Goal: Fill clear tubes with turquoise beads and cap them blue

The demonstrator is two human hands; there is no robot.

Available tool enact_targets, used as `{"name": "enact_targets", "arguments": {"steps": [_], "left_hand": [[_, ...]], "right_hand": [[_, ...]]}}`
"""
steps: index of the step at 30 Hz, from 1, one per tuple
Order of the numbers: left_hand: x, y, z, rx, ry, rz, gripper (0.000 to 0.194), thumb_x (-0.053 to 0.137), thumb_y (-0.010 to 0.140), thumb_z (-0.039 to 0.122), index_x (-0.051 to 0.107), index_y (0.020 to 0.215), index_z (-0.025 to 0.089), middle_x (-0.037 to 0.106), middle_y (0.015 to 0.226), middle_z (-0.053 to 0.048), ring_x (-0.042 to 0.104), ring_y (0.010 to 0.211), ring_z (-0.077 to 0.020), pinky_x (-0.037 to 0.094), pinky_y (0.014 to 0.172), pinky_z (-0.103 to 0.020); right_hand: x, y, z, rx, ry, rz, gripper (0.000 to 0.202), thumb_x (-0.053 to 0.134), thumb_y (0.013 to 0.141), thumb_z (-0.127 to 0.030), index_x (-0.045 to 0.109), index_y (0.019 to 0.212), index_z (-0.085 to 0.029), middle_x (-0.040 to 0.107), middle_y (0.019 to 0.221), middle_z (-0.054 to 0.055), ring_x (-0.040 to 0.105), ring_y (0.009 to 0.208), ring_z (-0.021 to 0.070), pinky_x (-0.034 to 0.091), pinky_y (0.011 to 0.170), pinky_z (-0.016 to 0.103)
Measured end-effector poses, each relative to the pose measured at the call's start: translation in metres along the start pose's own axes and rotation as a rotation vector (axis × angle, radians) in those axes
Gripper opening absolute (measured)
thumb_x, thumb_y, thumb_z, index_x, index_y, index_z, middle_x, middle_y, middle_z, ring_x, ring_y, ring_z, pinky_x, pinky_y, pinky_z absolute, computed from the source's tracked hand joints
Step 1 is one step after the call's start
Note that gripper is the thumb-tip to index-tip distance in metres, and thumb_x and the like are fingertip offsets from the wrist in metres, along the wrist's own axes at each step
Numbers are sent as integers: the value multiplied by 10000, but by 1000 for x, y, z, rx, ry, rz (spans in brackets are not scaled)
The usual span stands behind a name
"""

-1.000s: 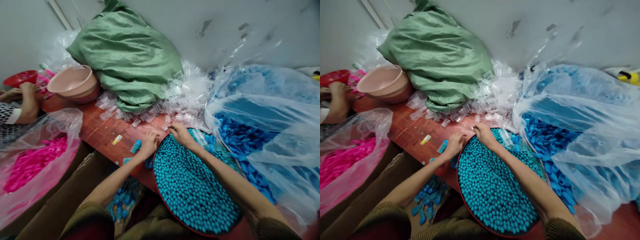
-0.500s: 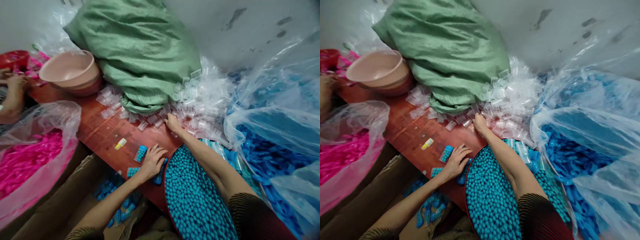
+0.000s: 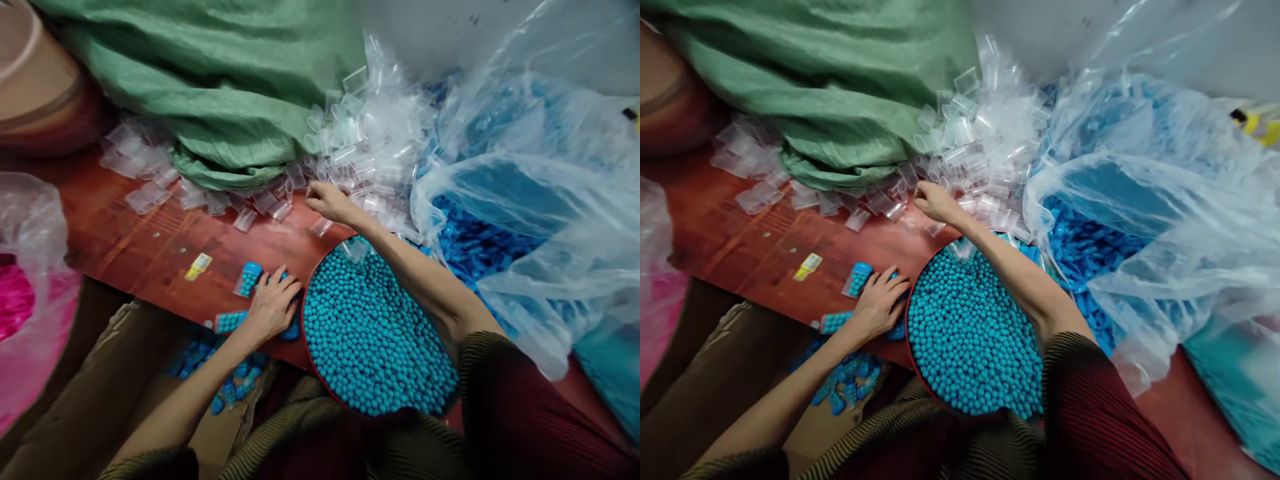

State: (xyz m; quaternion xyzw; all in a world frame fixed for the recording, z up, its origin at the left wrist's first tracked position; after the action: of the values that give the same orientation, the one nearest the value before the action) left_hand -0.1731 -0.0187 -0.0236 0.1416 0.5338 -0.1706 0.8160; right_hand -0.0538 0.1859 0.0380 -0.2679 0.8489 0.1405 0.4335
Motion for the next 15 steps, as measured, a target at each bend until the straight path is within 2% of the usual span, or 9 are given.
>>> {"name": "enact_targets", "arguments": {"steps": [3, 6, 8, 10, 12, 14, 15], "left_hand": [[0, -11, -8, -25, 135, 49, 287, 437, 831, 169, 640, 1035, 165, 621, 1186, -121, 435, 1246, -351, 314, 989, -566], [-7, -18, -18, -75, 229, 145, 276, 437, 819, 151, 660, 981, 157, 637, 1135, -141, 469, 1207, -362, 323, 973, -567], [-16, -16, -17, -116, 247, 231, 277, 434, 832, 163, 654, 1000, 146, 650, 1083, -144, 514, 1141, -344, 359, 947, -534], [-26, -5, -9, -148, 222, 300, 291, 415, 855, 176, 635, 1042, 138, 654, 1037, -138, 558, 1046, -303, 405, 903, -477], [-31, 16, 7, -136, 167, 322, 319, 396, 874, 191, 600, 1114, 139, 637, 1065, -135, 562, 1021, -271, 424, 883, -435], [-30, 44, 27, -75, 117, 291, 370, 420, 877, 230, 535, 1217, 144, 571, 1213, -146, 499, 1148, -276, 396, 948, -446], [-26, 59, 37, -40, 94, 238, 438, 453, 867, 254, 473, 1290, 141, 507, 1306, -151, 439, 1227, -284, 372, 989, -454]], "right_hand": [[-20, -85, -13, -67, 110, 23, 114, 456, 810, -185, 563, 794, -149, 594, 738, 8, 517, 673, 121, 388, 636, 234], [-9, -173, -9, 13, 28, -64, 167, 444, 883, -257, 581, 845, -170, 633, 756, 27, 557, 674, 133, 418, 647, 250], [3, -214, -1, 80, -50, -91, 213, 430, 913, -299, 583, 999, -179, 666, 907, 74, 605, 790, 170, 455, 708, 283], [5, -235, 9, 112, -124, -49, 240, 421, 922, -309, 578, 1066, -197, 663, 975, 76, 618, 851, 184, 470, 735, 294], [-3, -239, 17, 153, -251, 23, 254, 409, 926, -296, 583, 1082, -195, 644, 993, 83, 610, 883, 195, 465, 733, 293], [-18, -232, 24, 217, -429, 94, 275, 434, 913, -298, 577, 1109, -170, 613, 1024, 115, 584, 917, 227, 446, 722, 306], [-24, -227, 28, 252, -517, 121, 304, 462, 898, -309, 563, 1141, -155, 596, 1049, 135, 565, 934, 248, 434, 721, 318]]}}
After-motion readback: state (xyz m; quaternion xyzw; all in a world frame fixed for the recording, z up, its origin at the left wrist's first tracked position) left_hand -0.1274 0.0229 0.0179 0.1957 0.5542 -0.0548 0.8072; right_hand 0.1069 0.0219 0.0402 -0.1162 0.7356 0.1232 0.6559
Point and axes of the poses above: each hand's wrist, its own y-axis towards the middle knuckle, its own x-axis out of the palm, z = x × y, the point moved 4 cm from there along y, towards the middle knuckle
